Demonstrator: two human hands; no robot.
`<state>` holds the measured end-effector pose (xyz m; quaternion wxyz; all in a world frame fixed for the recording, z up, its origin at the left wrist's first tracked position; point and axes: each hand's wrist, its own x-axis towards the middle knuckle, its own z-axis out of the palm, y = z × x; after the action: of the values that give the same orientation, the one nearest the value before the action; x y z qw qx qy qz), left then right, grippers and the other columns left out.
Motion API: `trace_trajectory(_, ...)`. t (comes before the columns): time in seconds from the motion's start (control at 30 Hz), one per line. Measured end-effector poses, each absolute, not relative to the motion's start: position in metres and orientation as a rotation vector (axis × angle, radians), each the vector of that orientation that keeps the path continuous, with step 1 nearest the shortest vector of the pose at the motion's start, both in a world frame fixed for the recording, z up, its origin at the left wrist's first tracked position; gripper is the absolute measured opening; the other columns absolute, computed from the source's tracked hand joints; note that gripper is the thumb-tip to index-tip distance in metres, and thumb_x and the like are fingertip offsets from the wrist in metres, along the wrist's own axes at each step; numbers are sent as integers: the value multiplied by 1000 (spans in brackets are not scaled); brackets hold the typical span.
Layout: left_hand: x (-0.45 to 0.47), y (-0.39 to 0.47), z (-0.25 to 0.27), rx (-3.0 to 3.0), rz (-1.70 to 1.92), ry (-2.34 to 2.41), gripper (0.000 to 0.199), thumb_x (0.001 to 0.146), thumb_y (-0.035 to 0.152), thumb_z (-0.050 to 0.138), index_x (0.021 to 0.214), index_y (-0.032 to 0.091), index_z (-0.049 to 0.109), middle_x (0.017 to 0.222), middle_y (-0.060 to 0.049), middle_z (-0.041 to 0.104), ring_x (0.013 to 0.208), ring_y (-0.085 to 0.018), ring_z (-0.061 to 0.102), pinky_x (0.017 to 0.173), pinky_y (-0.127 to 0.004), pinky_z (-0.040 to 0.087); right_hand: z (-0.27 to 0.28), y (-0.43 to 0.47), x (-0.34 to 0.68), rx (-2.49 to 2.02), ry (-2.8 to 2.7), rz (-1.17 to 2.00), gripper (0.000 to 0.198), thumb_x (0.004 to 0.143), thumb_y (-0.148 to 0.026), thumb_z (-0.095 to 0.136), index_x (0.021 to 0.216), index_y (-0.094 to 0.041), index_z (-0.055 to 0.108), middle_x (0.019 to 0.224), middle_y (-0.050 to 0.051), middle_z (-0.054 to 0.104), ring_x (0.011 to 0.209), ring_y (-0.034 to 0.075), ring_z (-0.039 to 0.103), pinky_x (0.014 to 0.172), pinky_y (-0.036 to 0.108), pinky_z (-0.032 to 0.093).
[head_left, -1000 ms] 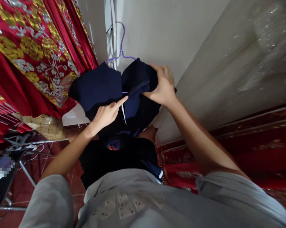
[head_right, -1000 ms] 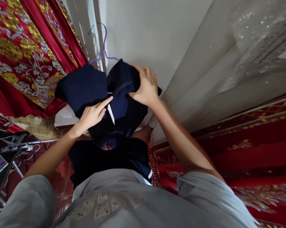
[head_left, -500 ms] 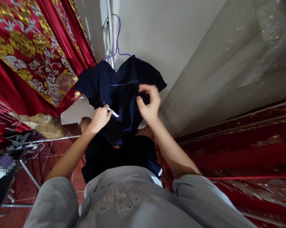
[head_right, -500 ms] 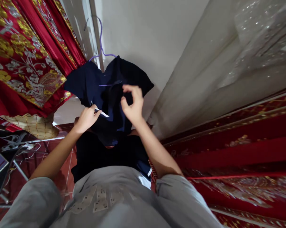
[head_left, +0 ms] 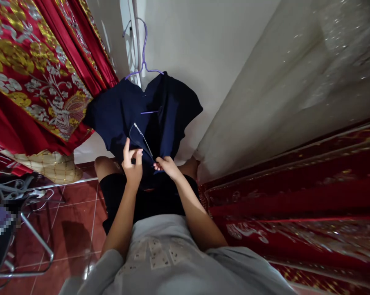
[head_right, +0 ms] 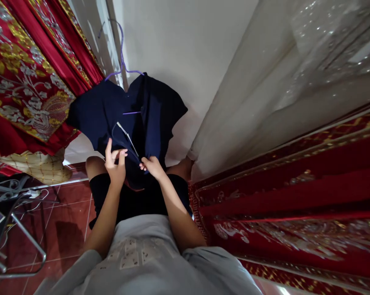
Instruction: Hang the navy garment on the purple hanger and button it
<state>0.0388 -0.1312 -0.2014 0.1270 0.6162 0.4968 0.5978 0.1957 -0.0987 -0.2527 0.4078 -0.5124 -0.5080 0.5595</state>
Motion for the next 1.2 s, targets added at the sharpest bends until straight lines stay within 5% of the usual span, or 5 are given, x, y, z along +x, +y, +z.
trace_trajectory(0.2, 48, -150, -245, 1871, 1544, 1247, 21, 99, 20, 54, 113, 17, 69, 103, -9, 70, 97, -20, 69, 87, -32, 58, -233, -113, 197, -1164, -1341, 1476, 38, 82, -44, 61, 58, -15, 65, 56, 4, 63, 53, 12, 53, 56, 25, 40)
trace_trajectory(0.4, 57, -148, -246, 1817, 1556, 1208, 18, 98, 23, 60, 109, 17, 73, 96, -7, 68, 89, -18, 68, 84, -30, 58, -229, -117, 198, -962, -1369, 1388, 44, 78, -59, 75, 75, -18, 61, 68, 1, 64, 64, 14, 57, 63, 26, 43)
trace_trajectory(0.67, 57, -154, -250, 1627, 1743, 1341, 22, 98, 28, 62, 117, 18, 66, 98, -7, 67, 90, -17, 67, 83, -28, 56, -219, -126, 191, -895, -1525, 1022, 21, 89, -42, 69, 86, -22, 68, 85, 2, 70, 81, 18, 64, 78, 31, 49)
trace_trajectory(1.0, 73, -154, -226, 1623, 1713, 1269, 27, 77, 10, 60, 102, 20, 54, 80, 1, 56, 68, -13, 57, 66, -24, 48, -213, -113, 187, -890, -1313, 679, 19, 95, -39, 64, 90, -21, 68, 89, 4, 70, 84, 18, 66, 82, 32, 53)
trace_trajectory(1.2, 81, -166, -230, 1740, 1602, 1198, 33, 73, 7, 60, 101, 22, 55, 71, 4, 53, 64, -14, 52, 65, -26, 44, -138, -29, 206, -814, -1335, 255, 35, 99, -54, 54, 90, -21, 63, 84, 3, 62, 80, 17, 62, 82, 34, 55)
